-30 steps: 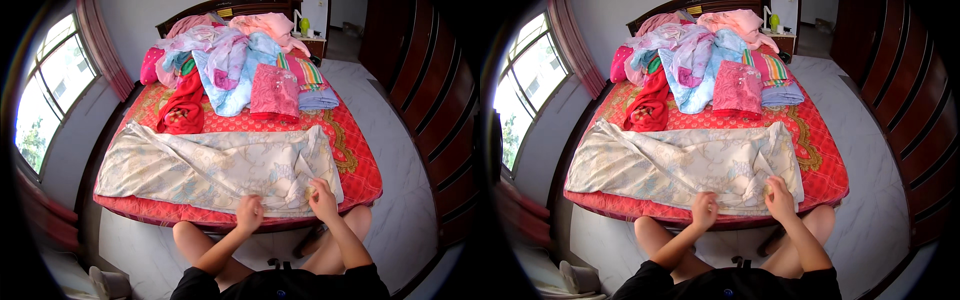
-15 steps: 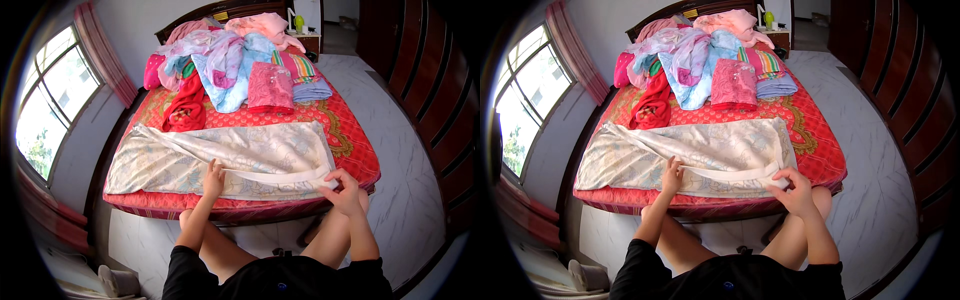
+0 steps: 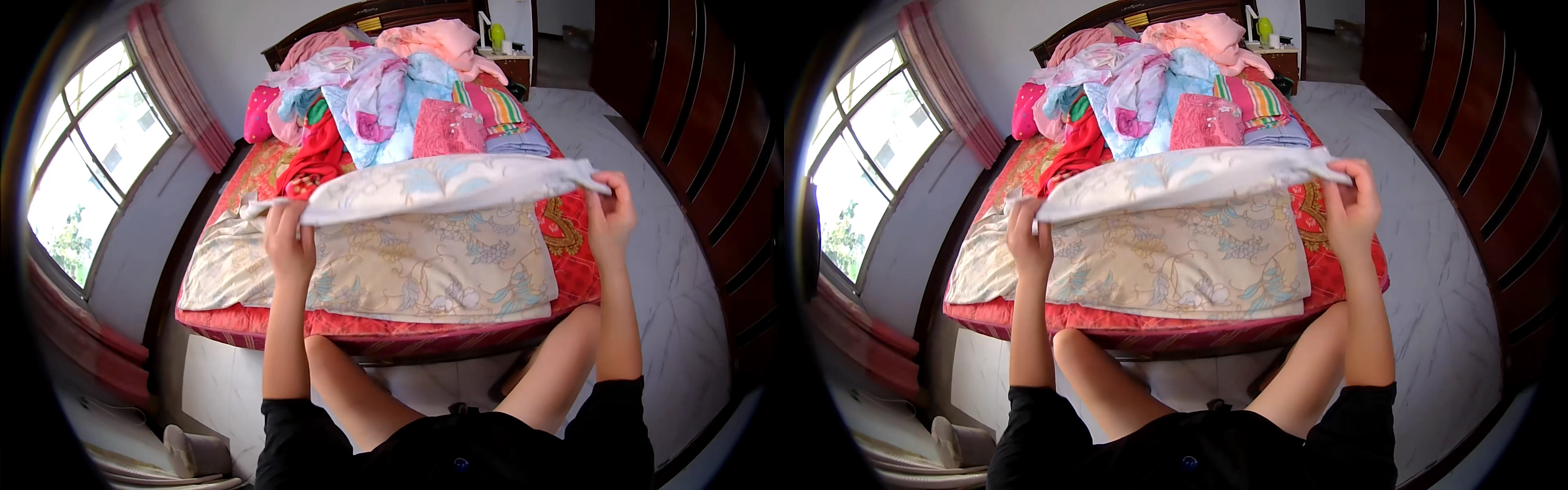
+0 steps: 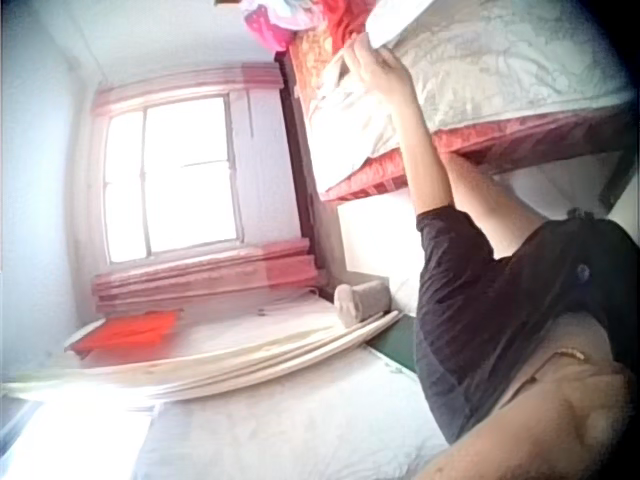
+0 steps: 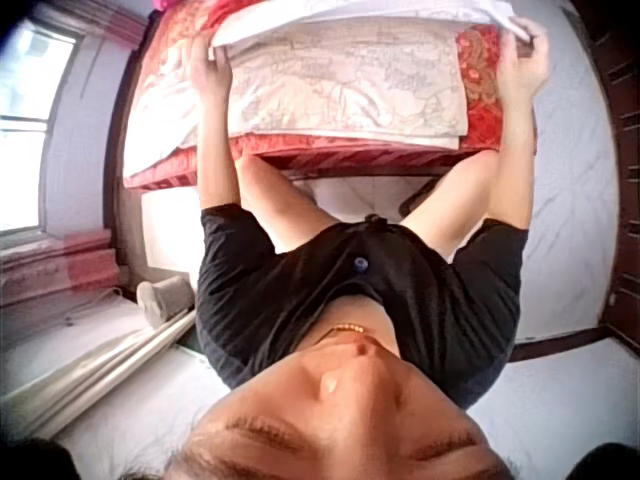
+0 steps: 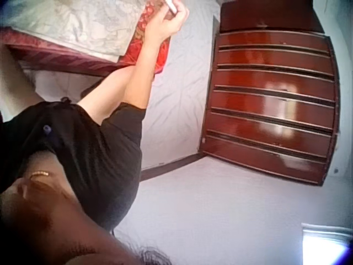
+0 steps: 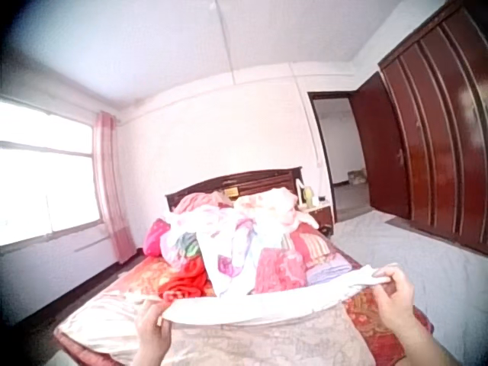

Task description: The person folds a light-colored floral sheet on a bed, smoothing and aligning it into a compact rectangle. They then fold a red floral blanket, smoothing it out and folding it into a neat pile on the bed.

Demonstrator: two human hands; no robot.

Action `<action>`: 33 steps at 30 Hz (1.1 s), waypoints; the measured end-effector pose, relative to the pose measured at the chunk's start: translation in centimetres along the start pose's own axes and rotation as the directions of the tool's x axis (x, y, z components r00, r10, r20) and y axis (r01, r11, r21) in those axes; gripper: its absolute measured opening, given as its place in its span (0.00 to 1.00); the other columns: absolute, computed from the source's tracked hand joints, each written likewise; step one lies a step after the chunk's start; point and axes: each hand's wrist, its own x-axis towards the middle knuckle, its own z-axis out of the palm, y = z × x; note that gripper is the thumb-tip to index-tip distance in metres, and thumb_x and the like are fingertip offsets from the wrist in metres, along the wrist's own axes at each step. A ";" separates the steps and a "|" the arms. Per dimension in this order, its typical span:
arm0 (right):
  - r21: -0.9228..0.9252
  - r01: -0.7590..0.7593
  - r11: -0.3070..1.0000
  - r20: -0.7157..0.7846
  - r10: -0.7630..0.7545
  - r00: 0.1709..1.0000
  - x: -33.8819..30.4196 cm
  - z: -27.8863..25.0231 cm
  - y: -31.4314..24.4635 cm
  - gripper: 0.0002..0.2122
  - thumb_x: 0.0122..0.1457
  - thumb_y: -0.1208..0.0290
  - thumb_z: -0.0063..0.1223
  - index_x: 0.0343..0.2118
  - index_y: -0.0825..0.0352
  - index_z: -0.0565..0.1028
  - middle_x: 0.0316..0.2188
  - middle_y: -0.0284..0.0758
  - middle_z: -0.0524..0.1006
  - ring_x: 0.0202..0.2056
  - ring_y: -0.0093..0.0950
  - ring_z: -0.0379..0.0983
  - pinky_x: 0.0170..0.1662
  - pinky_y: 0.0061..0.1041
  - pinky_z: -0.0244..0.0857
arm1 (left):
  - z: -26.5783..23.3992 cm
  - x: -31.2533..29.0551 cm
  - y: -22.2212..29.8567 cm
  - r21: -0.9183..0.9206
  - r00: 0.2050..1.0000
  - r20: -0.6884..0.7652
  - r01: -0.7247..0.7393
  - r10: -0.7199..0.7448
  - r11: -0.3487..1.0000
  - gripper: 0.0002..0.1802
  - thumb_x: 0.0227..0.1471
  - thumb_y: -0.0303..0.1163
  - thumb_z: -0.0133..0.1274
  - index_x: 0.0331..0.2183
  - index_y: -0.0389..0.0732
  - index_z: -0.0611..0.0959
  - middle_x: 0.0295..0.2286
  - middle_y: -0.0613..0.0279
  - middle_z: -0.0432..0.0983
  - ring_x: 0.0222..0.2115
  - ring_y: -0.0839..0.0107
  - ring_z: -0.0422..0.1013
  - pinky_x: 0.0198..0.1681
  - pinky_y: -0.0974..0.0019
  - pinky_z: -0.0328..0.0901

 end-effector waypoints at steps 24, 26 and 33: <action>-0.093 -0.498 0.862 0.456 0.481 0.749 -10.3 -4.2 1.4 0.07 0.52 0.79 0.61 0.34 0.67 0.77 0.18 0.20 0.63 0.21 0.11 0.57 0.24 0.15 0.50 | -3.7 -10.4 -0.2 0.034 0.724 0.540 0.492 -0.430 0.870 0.05 0.44 0.25 0.54 0.26 0.34 0.81 0.16 0.58 0.70 0.14 0.66 0.66 0.21 0.67 0.61; -0.163 -0.349 0.923 0.351 0.384 0.854 -7.7 -0.5 5.2 0.07 0.54 0.79 0.59 0.36 0.67 0.77 0.17 0.22 0.63 0.21 0.12 0.56 0.24 0.16 0.51 | 1.0 -8.4 -2.6 0.067 0.739 0.482 0.504 -0.470 0.861 0.07 0.47 0.26 0.55 0.28 0.33 0.82 0.19 0.54 0.72 0.16 0.64 0.67 0.23 0.63 0.62; 0.097 -0.401 0.911 0.458 0.316 0.831 -6.3 5.1 3.0 0.11 0.55 0.78 0.58 0.42 0.70 0.76 0.37 0.36 0.79 0.33 0.23 0.76 0.37 0.22 0.70 | 14.0 -12.7 2.6 -0.017 0.776 0.557 0.365 -0.294 0.931 0.36 0.50 0.30 0.56 0.60 0.43 0.65 0.59 0.41 0.56 0.57 0.42 0.58 0.58 0.52 0.58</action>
